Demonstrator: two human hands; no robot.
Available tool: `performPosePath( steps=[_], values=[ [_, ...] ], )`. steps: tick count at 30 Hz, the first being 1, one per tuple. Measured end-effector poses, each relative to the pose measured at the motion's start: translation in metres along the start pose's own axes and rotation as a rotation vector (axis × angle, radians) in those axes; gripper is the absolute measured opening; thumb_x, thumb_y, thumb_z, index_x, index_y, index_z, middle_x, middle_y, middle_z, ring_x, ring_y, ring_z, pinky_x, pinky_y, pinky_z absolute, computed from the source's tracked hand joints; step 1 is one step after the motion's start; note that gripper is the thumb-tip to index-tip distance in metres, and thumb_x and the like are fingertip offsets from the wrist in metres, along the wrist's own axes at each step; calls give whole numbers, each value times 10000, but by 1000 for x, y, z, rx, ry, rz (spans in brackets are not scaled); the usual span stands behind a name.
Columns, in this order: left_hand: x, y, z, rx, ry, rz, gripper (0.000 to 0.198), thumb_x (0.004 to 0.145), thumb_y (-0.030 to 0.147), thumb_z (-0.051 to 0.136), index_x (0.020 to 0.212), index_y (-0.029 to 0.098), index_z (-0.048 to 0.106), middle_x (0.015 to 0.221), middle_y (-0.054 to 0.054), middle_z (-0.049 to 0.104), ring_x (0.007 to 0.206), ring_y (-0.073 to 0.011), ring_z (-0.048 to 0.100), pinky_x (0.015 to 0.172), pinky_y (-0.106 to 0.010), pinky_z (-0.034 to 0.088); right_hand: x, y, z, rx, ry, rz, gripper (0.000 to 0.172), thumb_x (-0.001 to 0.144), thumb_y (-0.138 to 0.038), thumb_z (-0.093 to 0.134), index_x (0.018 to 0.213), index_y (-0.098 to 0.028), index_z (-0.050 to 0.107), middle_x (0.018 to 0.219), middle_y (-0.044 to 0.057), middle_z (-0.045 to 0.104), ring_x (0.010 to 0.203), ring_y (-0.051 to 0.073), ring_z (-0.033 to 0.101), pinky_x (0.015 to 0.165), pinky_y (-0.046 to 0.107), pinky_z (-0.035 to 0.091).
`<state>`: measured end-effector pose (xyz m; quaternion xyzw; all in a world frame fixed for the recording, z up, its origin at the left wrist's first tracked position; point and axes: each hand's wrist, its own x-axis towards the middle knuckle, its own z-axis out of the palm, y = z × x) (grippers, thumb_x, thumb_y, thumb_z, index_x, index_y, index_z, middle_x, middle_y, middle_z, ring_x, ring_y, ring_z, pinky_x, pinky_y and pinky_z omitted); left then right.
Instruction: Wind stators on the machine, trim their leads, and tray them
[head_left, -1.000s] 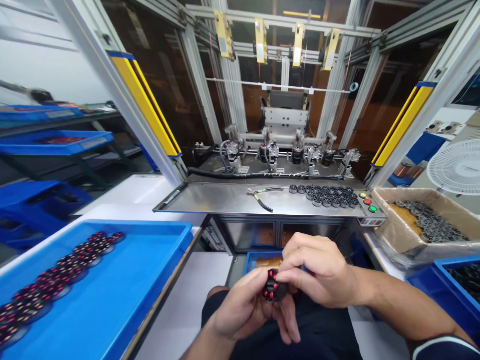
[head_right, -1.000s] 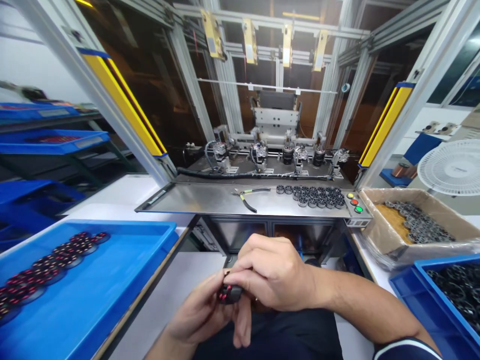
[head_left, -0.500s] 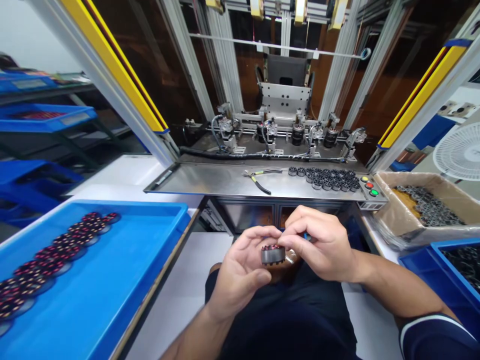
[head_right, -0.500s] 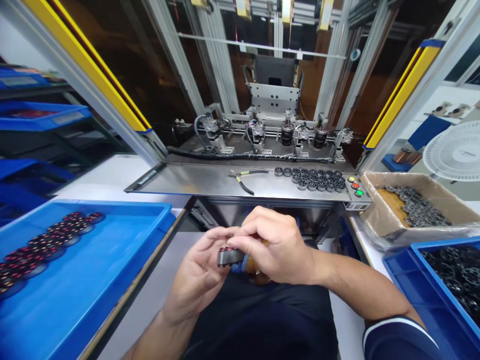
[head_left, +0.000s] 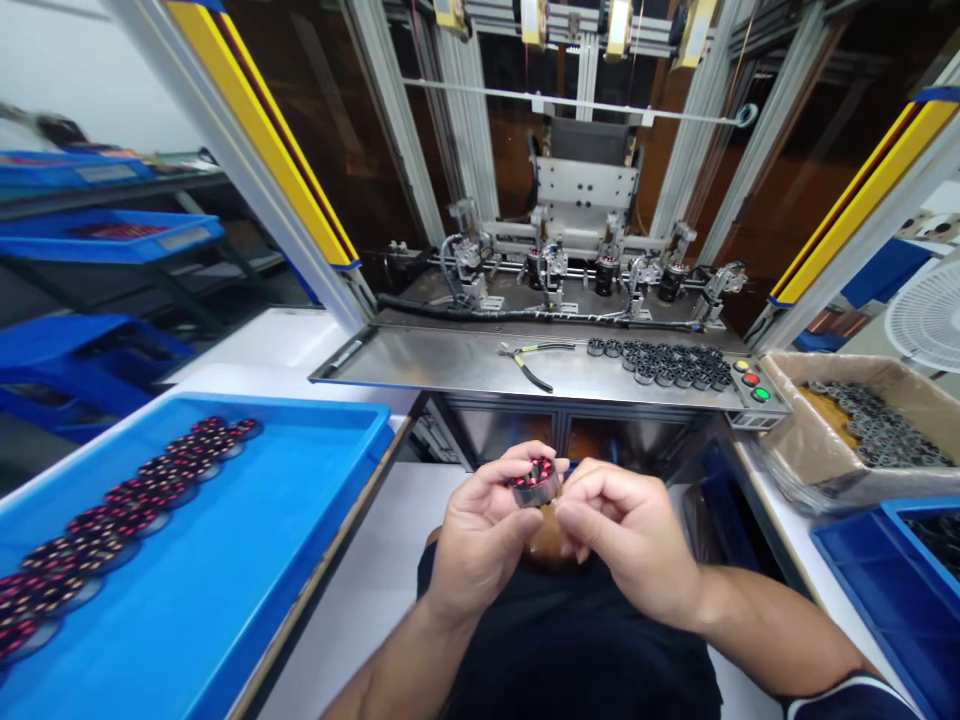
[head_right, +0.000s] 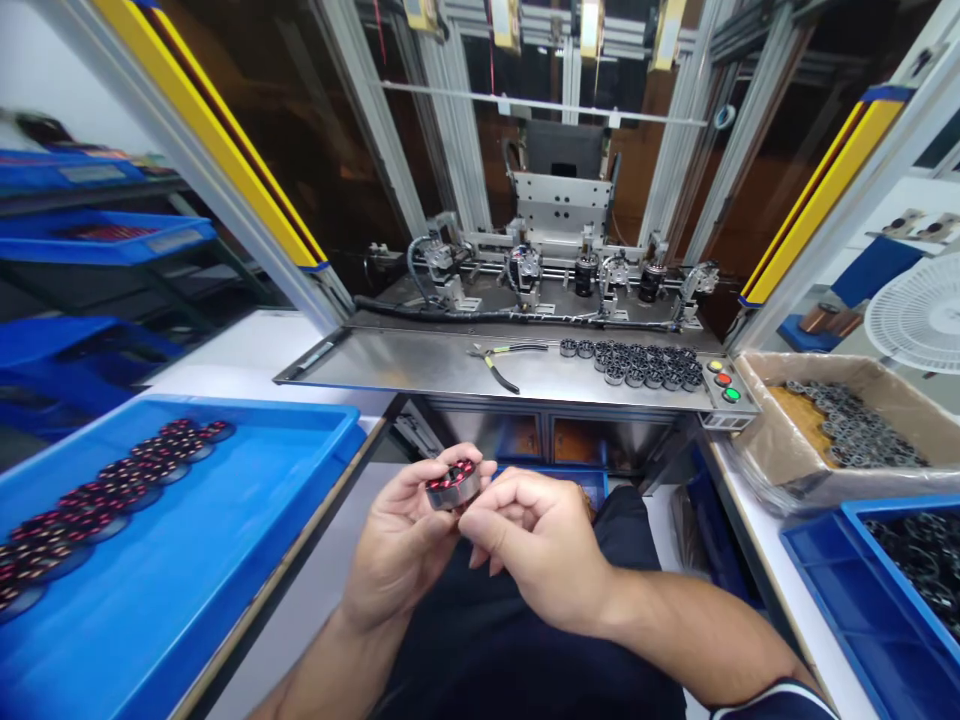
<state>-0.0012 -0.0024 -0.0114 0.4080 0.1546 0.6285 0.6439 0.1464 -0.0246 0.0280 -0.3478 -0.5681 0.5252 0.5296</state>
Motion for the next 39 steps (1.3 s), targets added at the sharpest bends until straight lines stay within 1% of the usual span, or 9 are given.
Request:
performPosePath(
  steps=[5,11,18,21,23,25,27,30,39],
  values=[
    [2,4,-3,-11,-4,-25,284,716,186,879,962,289,783,1116,0,731,1005,-176,745,873,-216,593,-1,19,8,270,-95,242,346,821,-451,764,721,-143,640,590,-2,633,483,69,541,474,171,450],
    [4,5,-7,24,-49,17,281,735,205,867,990,287,779,1130,-20,724,1065,-206,727,906,-256,594,-1,27,2,350,-117,267,389,777,-499,798,747,-132,673,627,14,650,493,82,569,471,178,450],
    [6,5,-10,180,-260,147,300,761,210,847,1040,288,770,1129,-55,735,1204,-243,649,1023,-371,545,-2,31,0,501,-310,288,544,785,-641,738,894,-109,699,778,56,636,640,109,587,541,195,499],
    [7,7,-8,250,-309,158,375,757,229,850,1109,309,751,1145,-65,741,1245,-258,623,1059,-401,513,-2,30,1,560,-293,286,507,778,-607,764,907,-123,688,785,27,594,648,92,552,593,196,494],
    [7,11,-8,339,-222,175,648,648,292,925,1250,315,684,1299,-77,681,1311,-264,566,1107,-362,462,-2,29,-3,462,-213,192,447,779,-551,788,935,-145,682,799,22,601,657,99,560,618,213,499],
    [6,14,-11,461,-79,192,857,560,346,963,1342,299,617,1394,-83,608,1318,-250,541,1103,-279,435,-1,28,-10,186,-87,-59,383,783,-463,808,1001,-173,682,882,45,631,755,142,604,671,255,529],
    [4,17,-12,585,-45,162,746,621,391,927,1303,276,649,1311,-80,636,1217,-231,591,1024,-234,465,-1,26,-19,-181,30,-387,363,802,-338,802,1110,-194,672,982,77,643,877,185,624,751,308,551],
    [0,18,-10,689,-170,34,518,741,495,819,1184,249,716,1135,-83,676,1037,-232,657,886,-250,520,0,22,-28,-541,86,-697,420,842,-176,730,1245,-193,618,1015,101,643,920,201,628,784,336,558],
    [-2,16,0,842,-166,86,417,777,267,831,1178,284,719,1070,-58,709,978,-208,672,879,-265,527,-1,18,-36,-544,5,-738,466,827,-142,675,1282,-162,575,1038,125,627,937,229,625,767,382,565]
  ],
)
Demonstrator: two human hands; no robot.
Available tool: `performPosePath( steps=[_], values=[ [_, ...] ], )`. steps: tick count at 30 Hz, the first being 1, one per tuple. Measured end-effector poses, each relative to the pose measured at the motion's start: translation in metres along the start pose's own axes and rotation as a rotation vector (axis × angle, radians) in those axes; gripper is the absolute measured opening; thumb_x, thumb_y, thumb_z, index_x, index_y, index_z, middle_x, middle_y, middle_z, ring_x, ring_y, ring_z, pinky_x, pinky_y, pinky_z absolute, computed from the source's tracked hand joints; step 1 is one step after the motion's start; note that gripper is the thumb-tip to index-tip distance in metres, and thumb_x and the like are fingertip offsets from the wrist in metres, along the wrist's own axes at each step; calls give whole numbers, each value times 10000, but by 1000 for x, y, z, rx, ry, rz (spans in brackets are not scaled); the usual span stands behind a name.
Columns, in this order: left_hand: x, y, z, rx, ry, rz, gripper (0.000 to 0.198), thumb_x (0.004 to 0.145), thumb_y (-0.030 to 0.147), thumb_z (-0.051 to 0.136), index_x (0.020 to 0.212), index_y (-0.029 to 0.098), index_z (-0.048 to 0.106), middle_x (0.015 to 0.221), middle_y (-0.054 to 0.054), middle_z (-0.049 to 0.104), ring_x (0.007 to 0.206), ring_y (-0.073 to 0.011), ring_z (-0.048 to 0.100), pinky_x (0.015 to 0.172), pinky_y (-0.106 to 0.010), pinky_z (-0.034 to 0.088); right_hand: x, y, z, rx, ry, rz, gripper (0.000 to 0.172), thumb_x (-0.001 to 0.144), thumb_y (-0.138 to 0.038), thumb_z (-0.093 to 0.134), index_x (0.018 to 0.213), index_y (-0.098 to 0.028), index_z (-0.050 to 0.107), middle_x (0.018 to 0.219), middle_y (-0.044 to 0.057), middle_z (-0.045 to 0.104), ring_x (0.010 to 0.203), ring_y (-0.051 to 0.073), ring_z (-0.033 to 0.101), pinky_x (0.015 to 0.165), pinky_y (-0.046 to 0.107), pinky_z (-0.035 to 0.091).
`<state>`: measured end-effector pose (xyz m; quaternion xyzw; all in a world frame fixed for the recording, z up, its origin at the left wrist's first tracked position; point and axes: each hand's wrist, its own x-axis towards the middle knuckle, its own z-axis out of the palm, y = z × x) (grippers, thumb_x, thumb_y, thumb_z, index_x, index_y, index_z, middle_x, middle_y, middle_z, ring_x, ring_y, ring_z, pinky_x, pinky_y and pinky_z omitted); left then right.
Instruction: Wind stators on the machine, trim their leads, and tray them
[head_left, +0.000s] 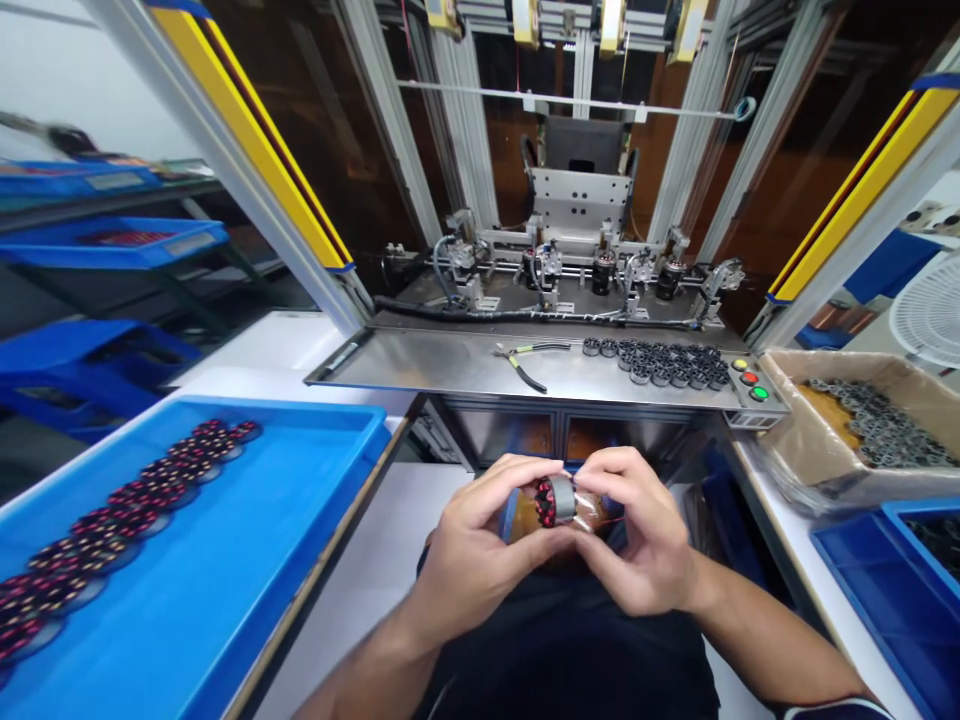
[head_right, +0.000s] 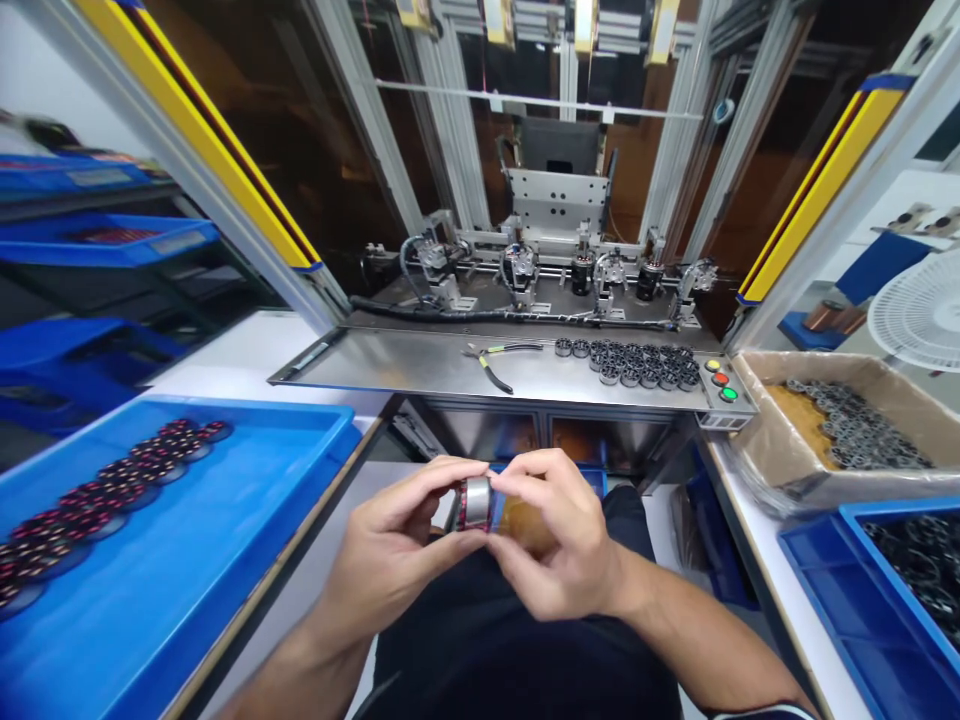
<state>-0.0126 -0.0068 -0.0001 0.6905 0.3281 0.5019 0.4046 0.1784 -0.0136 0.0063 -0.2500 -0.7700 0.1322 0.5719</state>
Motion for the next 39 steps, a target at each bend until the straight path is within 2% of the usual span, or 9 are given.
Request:
performPosePath(
  steps=[6,11,18,21,25,30,33,36,39],
  values=[
    [-2,5,1,-44,61,-58,410,787,190,805,1186,253,734,1154,-102,735,1037,-244,701,874,-291,582,5,-5,-2,83,41,58,92,905,-144,643,982,-184,672,783,43,638,716,161,601,638,310,518],
    [-1,7,6,-378,39,-146,391,769,162,817,1142,261,749,1156,-91,756,969,-231,755,840,-268,617,4,-7,3,106,84,182,70,908,-140,653,857,-172,690,719,30,659,674,142,606,612,277,500],
    [-4,-4,-4,140,57,198,545,766,63,772,1256,285,682,1211,-78,733,1152,-251,679,1012,-326,556,14,-4,-28,209,-31,397,247,929,-404,658,868,-167,685,796,50,651,724,158,619,646,282,503],
    [-7,-5,-6,277,31,275,656,769,43,751,1352,304,598,1237,-65,726,1127,-236,691,1021,-329,550,29,-7,-37,173,-235,327,323,896,-482,688,862,-161,671,825,59,664,766,168,610,703,305,492],
    [-10,0,-7,222,-6,236,724,784,43,734,1419,315,518,1234,-78,729,1033,-231,729,932,-332,598,45,-8,-35,80,-455,234,166,950,-238,629,797,-178,612,768,30,672,740,151,597,739,316,476],
    [-6,13,-14,193,-109,269,527,796,38,738,1254,282,647,1181,-77,750,1066,-224,724,946,-314,587,53,-1,-47,-79,-559,71,139,973,-149,548,852,-177,610,787,42,661,764,163,592,761,333,480],
    [-4,16,-16,240,-64,286,442,789,58,757,1173,261,678,1154,-75,756,1057,-216,726,948,-295,583,57,-6,-52,-261,-480,29,89,963,-254,613,909,-184,625,844,62,670,811,189,600,758,351,479],
    [-6,13,-15,302,0,282,453,798,57,736,1202,251,670,1184,-86,742,1089,-229,713,966,-310,577,60,-19,-40,-299,-447,-109,300,930,-467,648,971,-170,628,874,92,677,808,213,598,726,376,476],
    [-11,12,-17,326,16,276,488,798,36,711,1233,252,666,1214,-83,730,1102,-230,707,977,-304,571,59,-28,-19,-341,-521,-226,218,992,-275,526,848,-142,621,798,95,661,720,196,547,650,363,441]
  ],
)
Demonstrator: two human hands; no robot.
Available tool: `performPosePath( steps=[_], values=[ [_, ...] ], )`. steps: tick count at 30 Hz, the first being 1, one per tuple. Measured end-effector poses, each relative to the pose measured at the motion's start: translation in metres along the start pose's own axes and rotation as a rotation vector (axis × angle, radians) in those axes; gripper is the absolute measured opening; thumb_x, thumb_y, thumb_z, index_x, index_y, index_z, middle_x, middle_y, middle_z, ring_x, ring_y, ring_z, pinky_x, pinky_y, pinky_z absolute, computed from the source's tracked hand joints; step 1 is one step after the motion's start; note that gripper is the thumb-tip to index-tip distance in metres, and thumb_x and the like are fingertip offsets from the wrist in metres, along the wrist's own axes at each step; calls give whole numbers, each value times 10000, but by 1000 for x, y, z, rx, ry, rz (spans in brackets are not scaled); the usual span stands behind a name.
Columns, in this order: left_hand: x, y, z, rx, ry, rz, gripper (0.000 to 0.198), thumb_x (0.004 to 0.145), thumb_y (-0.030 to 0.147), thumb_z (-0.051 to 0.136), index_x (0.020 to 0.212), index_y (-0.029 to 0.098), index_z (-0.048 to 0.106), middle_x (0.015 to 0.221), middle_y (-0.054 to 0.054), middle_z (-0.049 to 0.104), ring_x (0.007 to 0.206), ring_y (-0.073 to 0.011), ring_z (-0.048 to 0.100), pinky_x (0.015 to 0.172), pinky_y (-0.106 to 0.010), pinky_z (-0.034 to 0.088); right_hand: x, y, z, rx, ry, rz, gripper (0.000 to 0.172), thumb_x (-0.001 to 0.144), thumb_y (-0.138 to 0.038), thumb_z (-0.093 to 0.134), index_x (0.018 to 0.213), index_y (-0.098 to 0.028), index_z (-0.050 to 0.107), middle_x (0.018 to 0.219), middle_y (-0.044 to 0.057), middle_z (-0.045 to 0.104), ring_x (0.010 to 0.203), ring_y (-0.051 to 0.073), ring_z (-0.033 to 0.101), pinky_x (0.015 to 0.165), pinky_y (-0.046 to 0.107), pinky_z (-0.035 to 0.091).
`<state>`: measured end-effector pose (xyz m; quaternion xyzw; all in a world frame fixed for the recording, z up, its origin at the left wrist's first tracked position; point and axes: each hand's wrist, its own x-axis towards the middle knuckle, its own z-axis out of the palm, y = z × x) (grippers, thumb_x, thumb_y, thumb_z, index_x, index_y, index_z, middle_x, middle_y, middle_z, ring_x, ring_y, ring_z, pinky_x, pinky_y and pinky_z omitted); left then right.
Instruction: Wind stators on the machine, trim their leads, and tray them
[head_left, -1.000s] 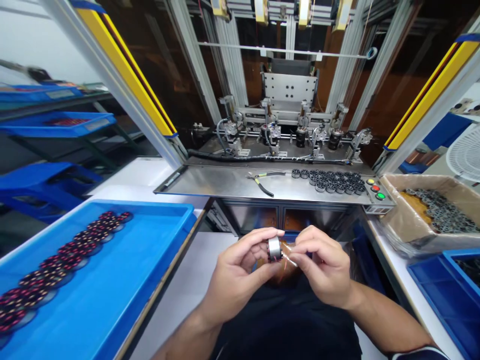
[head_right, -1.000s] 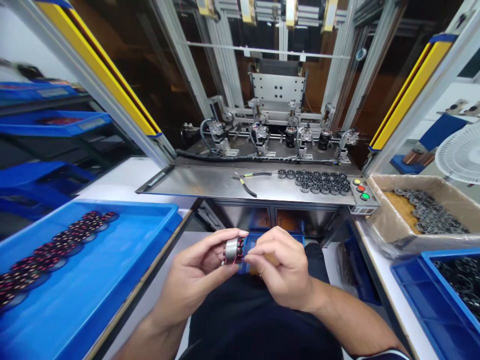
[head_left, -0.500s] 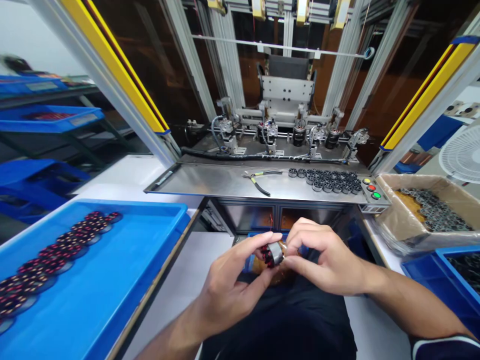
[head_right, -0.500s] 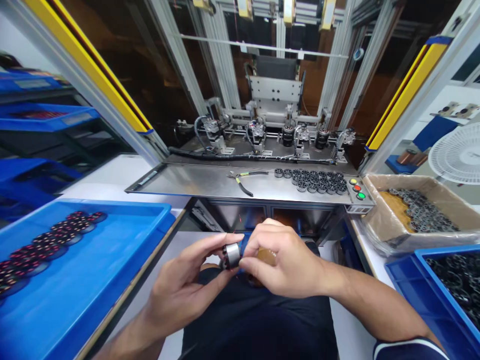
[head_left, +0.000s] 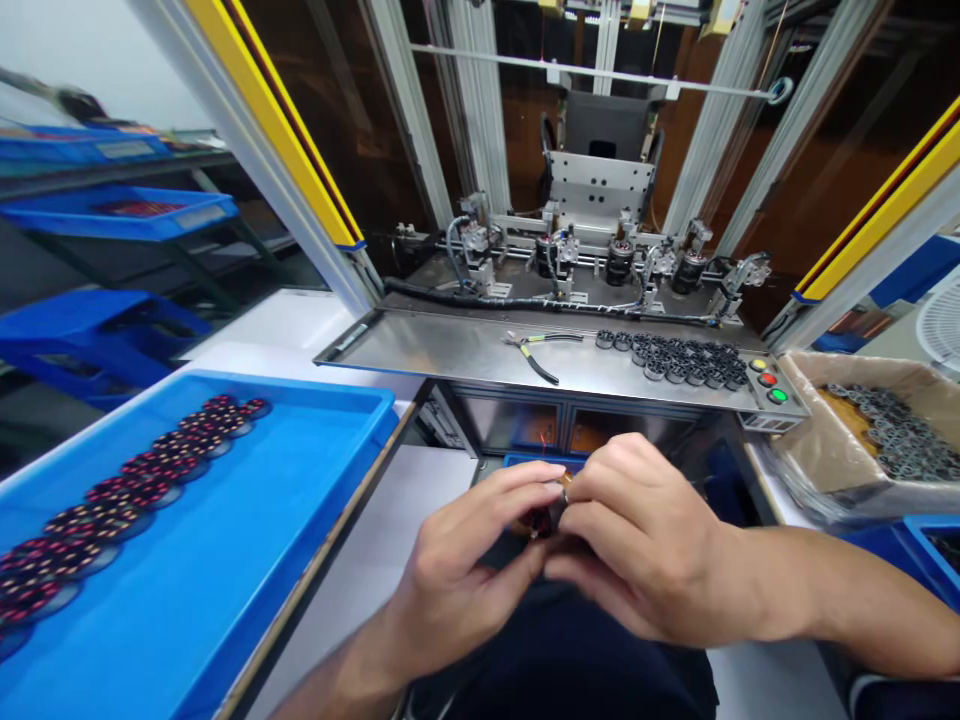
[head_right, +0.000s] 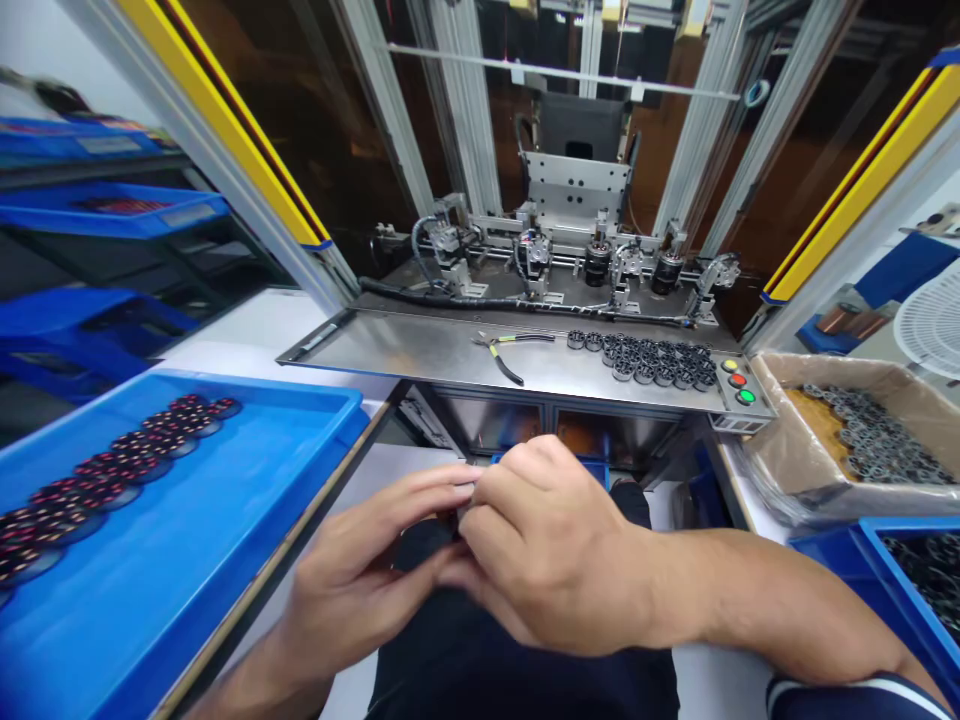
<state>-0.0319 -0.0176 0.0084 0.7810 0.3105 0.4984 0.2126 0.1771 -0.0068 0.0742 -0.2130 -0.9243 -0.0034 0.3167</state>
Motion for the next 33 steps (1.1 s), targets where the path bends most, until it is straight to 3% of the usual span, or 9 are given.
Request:
performPosePath(
  steps=[2,5,9,12,15,17,21,27,33],
  values=[
    [-4,0,-5,-45,6,-49,485,784,29,727,1206,264,686,1196,-73,739,1086,-227,714,976,-302,573,4,-2,6,4,-37,-49,215,971,-120,469,817,-129,619,779,93,655,708,186,528,645,353,436],
    [-9,-3,-14,-285,38,-209,412,764,65,781,1122,265,735,1134,-71,764,1057,-232,727,918,-287,602,7,11,7,92,-105,-71,176,973,-107,483,868,-125,623,795,86,654,730,178,539,670,339,452],
    [-13,-15,-19,-656,227,-396,316,758,121,815,1058,206,766,1099,-108,780,1000,-244,752,850,-274,628,23,68,23,187,-49,46,76,957,-216,615,908,-158,626,881,72,666,850,175,611,782,322,505],
    [-13,-25,-15,-744,324,-493,337,764,137,819,1092,169,750,1135,-138,769,967,-233,759,826,-261,633,46,132,61,-79,-44,374,337,876,-341,739,1124,-142,629,1157,134,664,1105,219,610,987,361,491],
    [-13,-29,-13,-765,382,-539,360,763,142,823,1111,183,742,1140,-123,769,934,-207,761,758,-212,630,63,185,105,-174,-142,474,615,825,-373,783,1328,-98,561,1390,217,559,1314,301,511,1118,440,408],
    [-15,-30,-14,-766,424,-547,358,760,138,827,1102,209,748,1120,-95,779,891,-177,762,742,-185,621,66,205,128,-206,-218,499,752,802,-431,793,1408,-89,510,1477,247,479,1393,357,432,1153,501,353],
    [-20,-29,-21,-750,480,-578,365,755,148,835,1098,241,753,1140,-72,774,939,-175,751,788,-200,619,60,217,148,-264,-344,556,808,859,-570,677,1476,-101,447,1512,271,430,1414,424,382,1145,608,286],
    [-20,-26,-24,-730,584,-569,295,770,317,833,1027,189,767,1116,-103,765,768,-155,734,654,-213,617,53,215,142,-286,-437,546,728,908,-611,561,1464,-154,452,1486,204,475,1371,367,420,1135,530,305],
    [-15,-20,-18,-695,637,-604,239,778,334,826,962,193,764,1053,-78,781,727,-124,707,612,-185,589,45,210,136,-276,-466,589,608,924,-545,550,1405,-175,505,1372,208,520,1262,387,475,1028,523,393]
  ],
)
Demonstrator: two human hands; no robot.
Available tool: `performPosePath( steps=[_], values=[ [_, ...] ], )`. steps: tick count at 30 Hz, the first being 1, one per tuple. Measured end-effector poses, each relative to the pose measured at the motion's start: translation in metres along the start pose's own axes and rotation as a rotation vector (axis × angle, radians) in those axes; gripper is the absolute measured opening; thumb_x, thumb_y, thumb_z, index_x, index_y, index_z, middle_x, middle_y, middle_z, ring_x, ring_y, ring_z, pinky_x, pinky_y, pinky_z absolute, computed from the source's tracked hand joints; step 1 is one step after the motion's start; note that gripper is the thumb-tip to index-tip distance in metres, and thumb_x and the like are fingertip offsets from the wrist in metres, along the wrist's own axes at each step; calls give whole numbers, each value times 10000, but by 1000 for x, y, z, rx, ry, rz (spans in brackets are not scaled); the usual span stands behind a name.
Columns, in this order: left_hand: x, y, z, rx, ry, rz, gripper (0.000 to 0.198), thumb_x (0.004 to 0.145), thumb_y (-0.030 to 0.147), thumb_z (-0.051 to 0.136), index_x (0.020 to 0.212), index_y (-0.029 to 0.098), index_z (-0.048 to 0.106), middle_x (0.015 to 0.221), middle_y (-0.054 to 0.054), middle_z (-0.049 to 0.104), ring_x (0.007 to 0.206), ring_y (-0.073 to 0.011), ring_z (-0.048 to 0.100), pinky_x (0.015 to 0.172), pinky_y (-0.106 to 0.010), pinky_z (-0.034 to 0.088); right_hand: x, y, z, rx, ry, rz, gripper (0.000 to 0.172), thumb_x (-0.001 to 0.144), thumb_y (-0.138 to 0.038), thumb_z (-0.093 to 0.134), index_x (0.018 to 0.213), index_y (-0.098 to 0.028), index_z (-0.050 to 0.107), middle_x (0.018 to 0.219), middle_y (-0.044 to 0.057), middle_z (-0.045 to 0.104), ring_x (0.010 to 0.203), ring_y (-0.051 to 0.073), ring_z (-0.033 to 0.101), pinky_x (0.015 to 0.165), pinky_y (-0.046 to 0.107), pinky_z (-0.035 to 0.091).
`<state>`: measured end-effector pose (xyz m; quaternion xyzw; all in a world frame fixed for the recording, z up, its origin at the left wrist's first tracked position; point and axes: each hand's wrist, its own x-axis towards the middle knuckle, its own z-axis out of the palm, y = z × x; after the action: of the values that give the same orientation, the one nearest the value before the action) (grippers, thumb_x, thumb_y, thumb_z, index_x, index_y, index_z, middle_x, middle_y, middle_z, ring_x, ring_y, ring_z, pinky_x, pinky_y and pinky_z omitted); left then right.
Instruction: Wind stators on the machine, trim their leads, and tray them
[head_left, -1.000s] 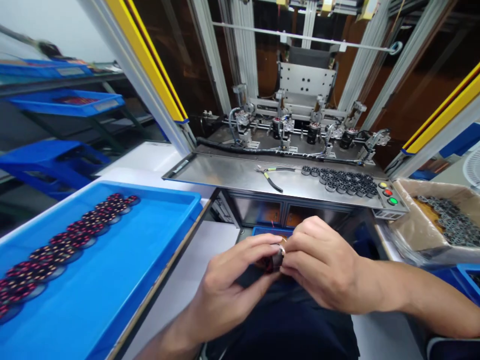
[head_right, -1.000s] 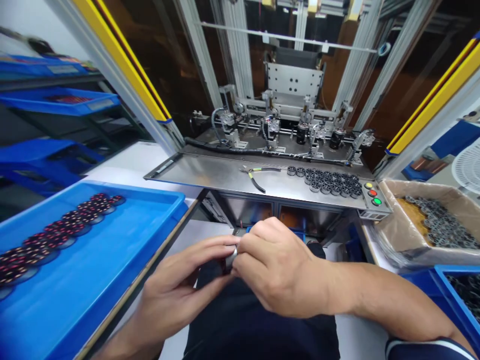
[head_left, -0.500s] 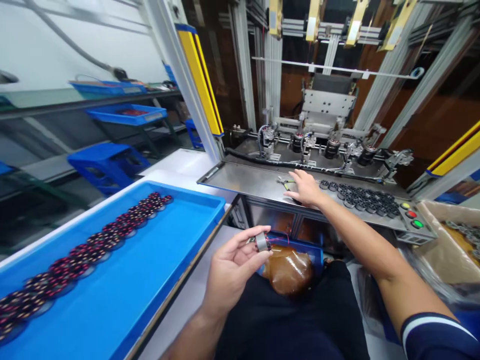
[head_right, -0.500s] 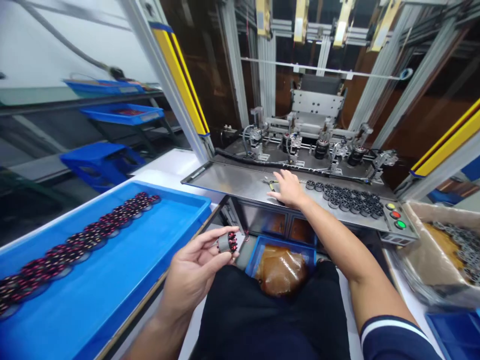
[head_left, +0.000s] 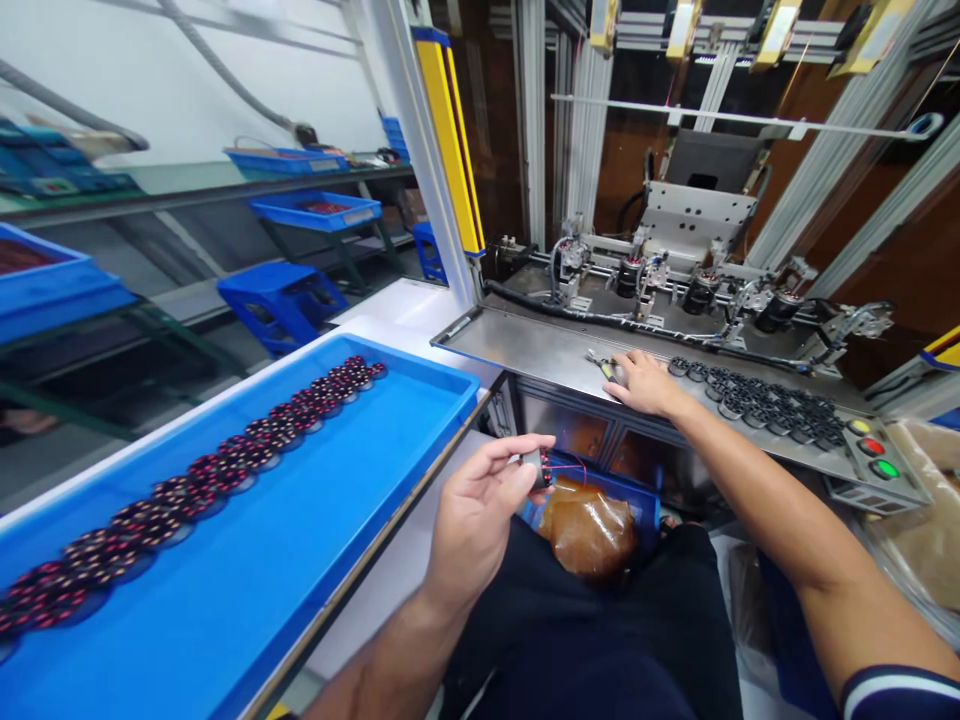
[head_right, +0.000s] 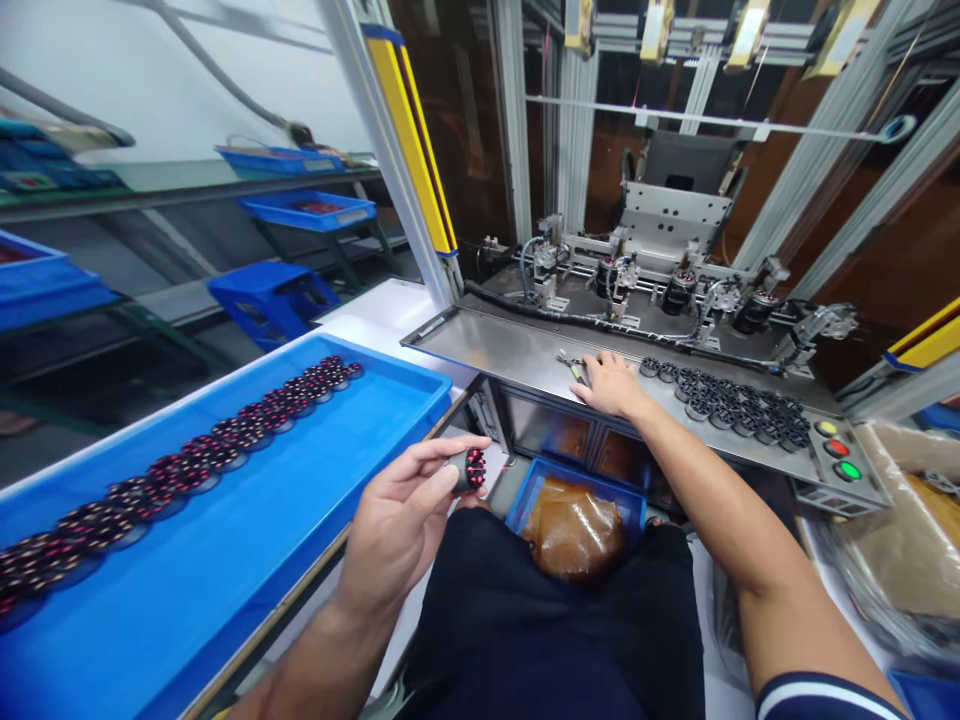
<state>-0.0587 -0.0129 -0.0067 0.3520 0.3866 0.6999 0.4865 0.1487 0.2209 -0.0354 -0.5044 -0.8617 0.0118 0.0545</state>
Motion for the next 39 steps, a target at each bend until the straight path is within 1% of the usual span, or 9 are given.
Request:
performPosePath(
  steps=[8,12,15,18,21,24,28,34,39],
  values=[
    [-8,2,10,8,-29,29,196,767,319,824,910,198,764,1016,-73,785,665,-116,684,589,-196,572,0,18,-12,305,34,-16,318,913,-345,600,1125,-118,670,1125,177,646,1077,288,577,1021,420,409],
    [-13,3,15,10,-10,52,172,756,299,830,876,194,766,995,-71,786,659,-111,670,597,-194,569,-13,24,-33,606,101,9,486,1004,-514,356,1083,-131,644,918,115,699,872,229,644,826,353,517],
    [-14,1,18,-2,-9,36,172,749,292,836,871,194,764,996,-71,785,673,-118,676,574,-187,559,-61,5,-39,829,127,-45,605,1021,-551,150,1258,-137,521,930,115,702,836,209,675,744,337,562],
    [-13,0,21,8,-18,1,199,767,305,827,919,190,770,1017,-77,781,668,-113,681,571,-180,562,-136,-31,-29,1003,126,-126,561,973,-612,394,1364,-211,436,1013,78,678,886,192,676,827,336,574],
    [-12,1,26,34,-100,-41,277,775,307,826,1018,189,769,1073,-93,772,718,-122,704,636,-193,594,-204,-65,-9,1260,134,-158,599,882,-462,681,1395,-278,430,1002,38,639,904,181,659,840,311,565],
    [-12,-1,33,28,-214,-64,341,756,241,843,1083,202,756,1122,-98,765,838,-151,733,724,-198,609,-240,-84,3,1161,210,-180,565,857,-262,699,1375,-302,478,1008,35,640,874,173,654,840,308,560],
    [-13,-6,41,24,-252,-34,330,764,173,828,1083,216,754,1139,-92,763,855,-150,743,713,-169,605,-245,-87,-2,951,364,-266,687,818,-148,647,1454,-298,437,1037,52,659,888,192,659,874,331,554],
    [-19,-5,42,30,-264,-19,317,780,146,807,1084,221,757,1117,-94,773,835,-153,746,689,-177,616,-234,-90,-11,939,357,-319,747,804,-143,605,1509,-266,393,1165,94,641,1051,233,641,900,333,559],
    [-21,-3,40,39,-258,-5,335,779,115,801,1086,242,758,1099,-74,783,844,-147,757,640,-124,592,-229,-96,-4,970,359,-349,749,813,-147,600,1518,-278,385,1094,83,634,1023,231,636,844,331,566]
  ],
)
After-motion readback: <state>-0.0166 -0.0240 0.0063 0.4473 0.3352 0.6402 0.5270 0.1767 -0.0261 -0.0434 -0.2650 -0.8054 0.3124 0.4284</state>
